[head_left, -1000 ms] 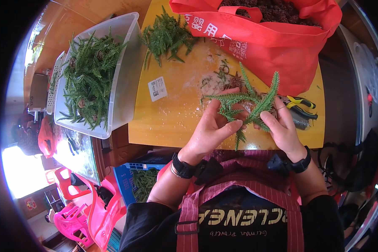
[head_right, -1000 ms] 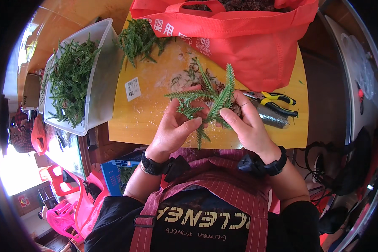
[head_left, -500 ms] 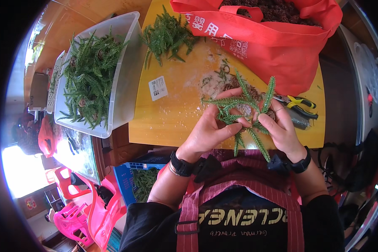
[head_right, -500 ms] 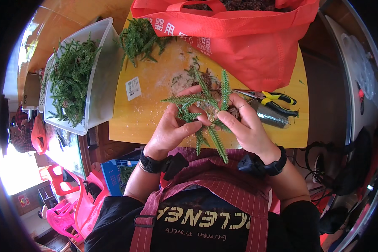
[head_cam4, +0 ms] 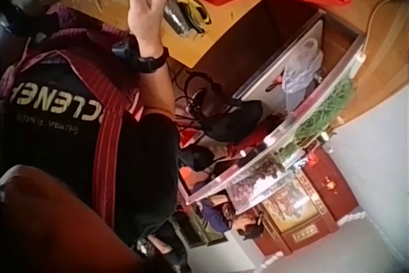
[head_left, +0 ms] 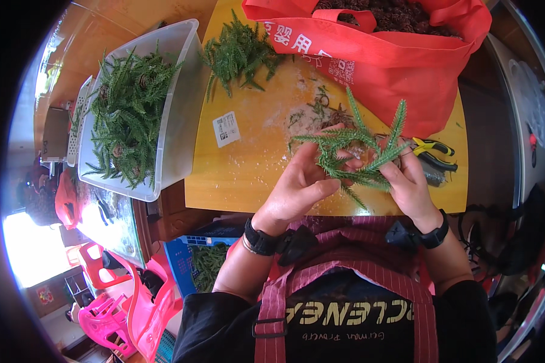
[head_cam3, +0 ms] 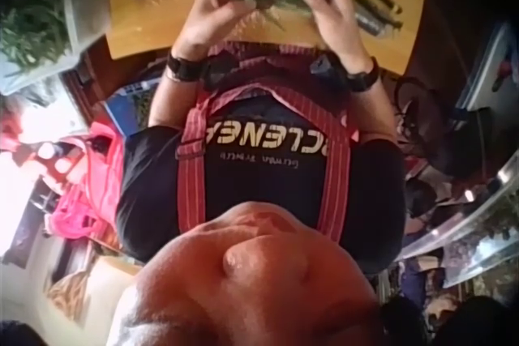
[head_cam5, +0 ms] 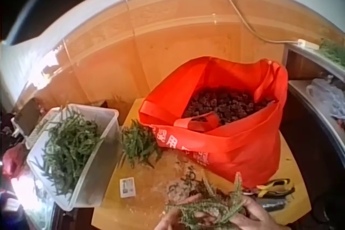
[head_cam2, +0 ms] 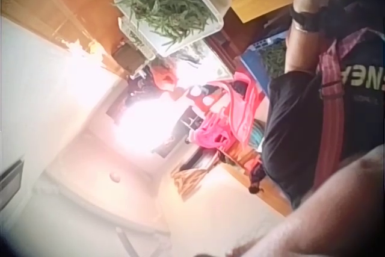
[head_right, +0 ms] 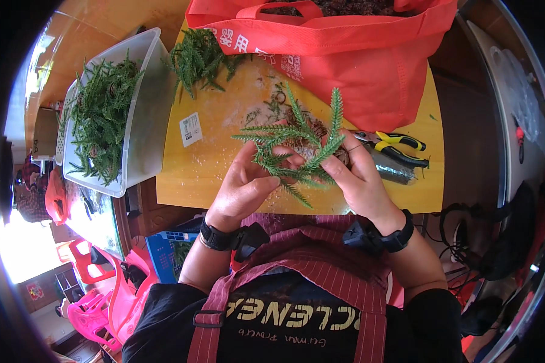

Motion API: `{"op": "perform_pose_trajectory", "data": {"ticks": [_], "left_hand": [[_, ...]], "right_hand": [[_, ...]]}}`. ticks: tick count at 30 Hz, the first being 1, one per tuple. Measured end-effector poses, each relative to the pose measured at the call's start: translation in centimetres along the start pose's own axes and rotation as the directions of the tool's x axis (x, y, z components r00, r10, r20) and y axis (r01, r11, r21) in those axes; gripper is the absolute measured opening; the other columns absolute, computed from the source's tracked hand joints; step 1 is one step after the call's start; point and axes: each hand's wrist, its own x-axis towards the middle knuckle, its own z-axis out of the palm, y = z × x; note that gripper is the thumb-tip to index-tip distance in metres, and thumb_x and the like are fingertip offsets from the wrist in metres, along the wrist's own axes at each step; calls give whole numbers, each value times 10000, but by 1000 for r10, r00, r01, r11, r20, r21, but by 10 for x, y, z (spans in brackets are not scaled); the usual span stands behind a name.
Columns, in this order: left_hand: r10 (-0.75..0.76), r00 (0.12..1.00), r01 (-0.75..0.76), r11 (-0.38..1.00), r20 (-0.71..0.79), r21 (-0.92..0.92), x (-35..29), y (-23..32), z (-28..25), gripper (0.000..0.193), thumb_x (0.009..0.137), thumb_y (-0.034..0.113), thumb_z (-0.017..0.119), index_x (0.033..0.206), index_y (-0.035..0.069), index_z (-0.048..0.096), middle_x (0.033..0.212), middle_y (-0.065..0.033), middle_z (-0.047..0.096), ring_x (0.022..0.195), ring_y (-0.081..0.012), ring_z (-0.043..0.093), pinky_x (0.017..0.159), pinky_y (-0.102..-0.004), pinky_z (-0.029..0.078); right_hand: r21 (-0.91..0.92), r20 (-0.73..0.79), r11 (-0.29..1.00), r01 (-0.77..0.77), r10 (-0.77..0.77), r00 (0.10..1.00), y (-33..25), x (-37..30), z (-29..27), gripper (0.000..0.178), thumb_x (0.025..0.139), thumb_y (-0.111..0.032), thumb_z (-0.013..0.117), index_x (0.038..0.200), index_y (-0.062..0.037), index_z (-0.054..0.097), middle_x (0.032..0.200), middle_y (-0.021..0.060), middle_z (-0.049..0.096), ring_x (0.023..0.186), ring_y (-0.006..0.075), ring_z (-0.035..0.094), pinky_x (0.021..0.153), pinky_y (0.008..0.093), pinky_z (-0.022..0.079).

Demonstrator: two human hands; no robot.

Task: Trimming and cleaning green plant branches using small scissors at a workstation.

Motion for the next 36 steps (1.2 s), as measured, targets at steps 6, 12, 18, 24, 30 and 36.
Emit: {"op": "perform_pose_trajectory", "data": {"ticks": [6, 12, 18, 24, 30, 36], "left_hand": [[84, 996, -84, 996, 8, -25, -1, -8, -3, 773, 763, -49, 572, 1397, 71, 146, 1236, -93, 474, 1118, -190, 501, 940, -342, 399], [53, 986, -100, 946, 159, 308, 0, -3, 0, 826, 733, -45, 621, 1399, 66, 147, 1182, -97, 545, 1127, -184, 501, 975, -328, 355], [324, 907, -393, 427, 268, 814, 3, -5, 3, 874, 719, 13, 692, 1396, 21, 139, 1036, -116, 619, 1038, -159, 528, 901, -313, 415], [315, 947, -247, 592, 62, 767, -3, -28, -10, 825, 720, -15, 706, 1365, 13, 191, 1108, -128, 567, 1019, -202, 561, 867, -320, 463], [305, 952, -283, 883, 1, 373, -1, -21, -7, 753, 733, -1, 701, 1323, 15, 234, 1180, -134, 489, 1054, -204, 535, 895, -333, 453], [203, 978, -204, 979, 36, 19, 0, -17, -4, 749, 745, -22, 678, 1320, 21, 199, 1210, -148, 478, 1122, -230, 495, 940, -365, 419]], "right_hand": [[-16, 53, 999, -41, 42, 998, 3, 1, -3, 349, 910, -97, 468, 1224, 9, 356, 1124, 81, 507, 1050, 149, 509, 917, 300, 408], [-39, -23, 997, -71, 70, 997, -1, 1, 2, 350, 910, -121, 477, 1217, 1, 363, 1078, 76, 526, 1019, 143, 531, 876, 286, 439], [14, -8, 996, -93, 93, 996, 2, 2, -9, 355, 909, -120, 482, 1225, -6, 367, 1077, 87, 535, 1016, 131, 532, 822, 271, 470], [5, -36, 998, -56, 56, 998, 0, 1, 1, 277, 909, -112, 501, 1152, 5, 439, 1060, 28, 524, 955, 63, 484, 846, 220, 392], [48, 102, 996, -76, 71, 992, -6, -1, 0, 359, 890, -82, 502, 1215, 17, 385, 1107, 60, 518, 991, 118, 515, 876, 268, 414], [86, 17, 992, -94, 93, 996, -6, -1, 7, 397, 900, -81, 474, 1264, 18, 352, 1117, 67, 515, 1007, 118, 508, 874, 262, 410]]}}
